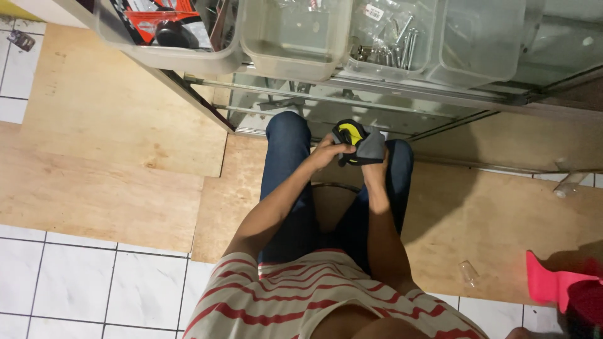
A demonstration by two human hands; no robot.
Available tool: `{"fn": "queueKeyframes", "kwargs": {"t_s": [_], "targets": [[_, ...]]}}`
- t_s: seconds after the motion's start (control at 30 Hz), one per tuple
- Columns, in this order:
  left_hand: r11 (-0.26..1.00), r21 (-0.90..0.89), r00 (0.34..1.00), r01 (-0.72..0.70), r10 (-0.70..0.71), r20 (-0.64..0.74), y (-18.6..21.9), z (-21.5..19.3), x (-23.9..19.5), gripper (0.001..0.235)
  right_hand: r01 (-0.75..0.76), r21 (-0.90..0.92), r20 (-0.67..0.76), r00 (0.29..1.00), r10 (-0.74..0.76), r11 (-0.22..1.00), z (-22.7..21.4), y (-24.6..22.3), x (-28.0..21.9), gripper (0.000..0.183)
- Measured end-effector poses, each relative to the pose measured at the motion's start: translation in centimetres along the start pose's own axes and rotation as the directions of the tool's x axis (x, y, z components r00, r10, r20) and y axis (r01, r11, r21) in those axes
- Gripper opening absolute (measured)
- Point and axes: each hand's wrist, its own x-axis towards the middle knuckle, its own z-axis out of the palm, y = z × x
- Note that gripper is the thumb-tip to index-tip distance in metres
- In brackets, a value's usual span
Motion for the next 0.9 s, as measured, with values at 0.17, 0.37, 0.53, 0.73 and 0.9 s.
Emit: {"fn": "queueKeyframes", "kwargs": {"t_s": [0.17, 0.37, 0.53, 0.73, 0.9], "targets": [[0.999, 0.035, 0.999, -0.015, 0.016, -0.035, -0.3, -0.4, 0.3, 0.040, 0.347, 0.167, -0.097, 0.937, -0.334, 0.923, -0.3, 7.7, 1.2, 0.036], [0.978, 0.018, 0.978, -0.207, 0.207, -0.036, 1.3, -0.3, -0.5, 0.034, -0.377, 0.760, 0.421, 0.906, 0.040, 0.530, -0.8, -1.6, -0.8, 0.064], [0.984, 0.022, 0.982, -0.179, 0.177, 0.065, 2.4, 0.4, -0.7, 0.033, -0.221, 0.567, 0.441, 0.895, -0.066, 0.793, -1.9, 3.9, 0.2, 0.050], [0.906, -0.283, 0.894, -0.314, 0.382, 0.232, 13.8, 5.6, -1.0, 0.042, -0.067, 0.783, 0.131, 0.990, -0.059, 0.618, -6.6, -4.3, 1.8, 0.069], [0.893, 0.043, 0.894, -0.448, 0.448, -0.004, 15.4, 8.3, -3.2, 0.035, 0.245, 0.909, -0.038, 0.854, -0.520, 0.337, -11.8, -13.2, -0.2, 0.068]]}}
